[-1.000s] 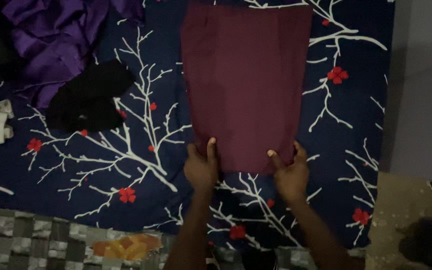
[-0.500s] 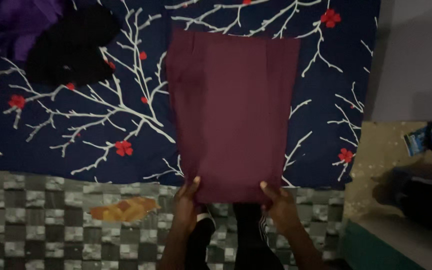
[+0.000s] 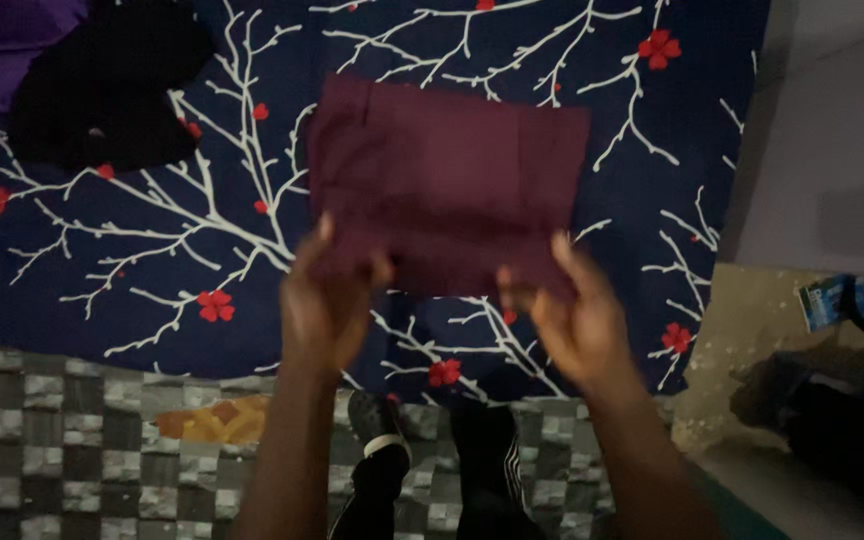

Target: The person picks up several pairs of trousers from a bed, folds each one individually on the mattress, and places the folded items onto a shelf inside a wardrobe.

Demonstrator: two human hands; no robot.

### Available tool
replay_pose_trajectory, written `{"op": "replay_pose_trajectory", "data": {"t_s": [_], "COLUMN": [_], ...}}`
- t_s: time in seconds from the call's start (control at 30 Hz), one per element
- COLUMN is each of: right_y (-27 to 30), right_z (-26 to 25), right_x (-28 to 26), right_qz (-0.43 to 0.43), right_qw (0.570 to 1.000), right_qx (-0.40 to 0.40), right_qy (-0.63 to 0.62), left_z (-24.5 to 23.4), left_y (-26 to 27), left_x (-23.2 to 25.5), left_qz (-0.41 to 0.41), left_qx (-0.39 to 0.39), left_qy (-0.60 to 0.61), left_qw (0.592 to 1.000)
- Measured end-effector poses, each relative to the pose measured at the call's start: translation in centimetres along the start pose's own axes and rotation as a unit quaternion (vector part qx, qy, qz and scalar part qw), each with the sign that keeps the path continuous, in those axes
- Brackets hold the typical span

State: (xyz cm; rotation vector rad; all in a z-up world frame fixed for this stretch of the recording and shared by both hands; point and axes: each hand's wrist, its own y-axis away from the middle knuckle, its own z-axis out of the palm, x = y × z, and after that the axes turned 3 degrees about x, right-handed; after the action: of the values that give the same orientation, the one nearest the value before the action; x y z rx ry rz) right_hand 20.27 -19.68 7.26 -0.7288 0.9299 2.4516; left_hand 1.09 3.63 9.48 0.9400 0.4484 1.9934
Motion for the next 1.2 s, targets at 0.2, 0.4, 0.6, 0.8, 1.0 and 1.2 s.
{"op": "replay_pose_trajectory", "data": {"t_s": [0.2,0.4,0.6,0.8,1.0,1.2], "right_y": [-12.8,-12.1,-10.8,-13.4,-14.9,-14.1], "right_z": [2.3,2.8,4.3,1.2,-0.7,0.7], "right_x": [-1.8,3.9,3.1,-0.9,-2.7,-1.4], "right_qz": [0.014,-0.346,-0.326,-0.296,-0.257,-0.361], "right_qw": [0.986,0.715,0.545,0.436,0.421,0.486], "right_qx": [0.105,0.044,-0.096,-0.075,0.043,0.159], "right_qy": [0.126,0.606,0.766,0.846,0.869,0.78], "left_z": [3.4,2.8,2.5,1.0,0.1,-0.1], "left_y": [-11.9,-12.1,-13.1,-14.4,-15.5,-15.3], "left_x": [-1.1,-5.7,-4.9,-0.4,-0.1,-0.7], "left_qz": [0.067,0.434,0.398,0.368,0.363,0.413], "left_qx": [0.011,0.018,-0.043,-0.116,-0.058,0.073], "left_qy": [-0.123,-0.709,-0.775,-0.832,-0.839,-0.817], "left_qw": [0.99,0.556,0.489,0.399,0.402,0.397]}}
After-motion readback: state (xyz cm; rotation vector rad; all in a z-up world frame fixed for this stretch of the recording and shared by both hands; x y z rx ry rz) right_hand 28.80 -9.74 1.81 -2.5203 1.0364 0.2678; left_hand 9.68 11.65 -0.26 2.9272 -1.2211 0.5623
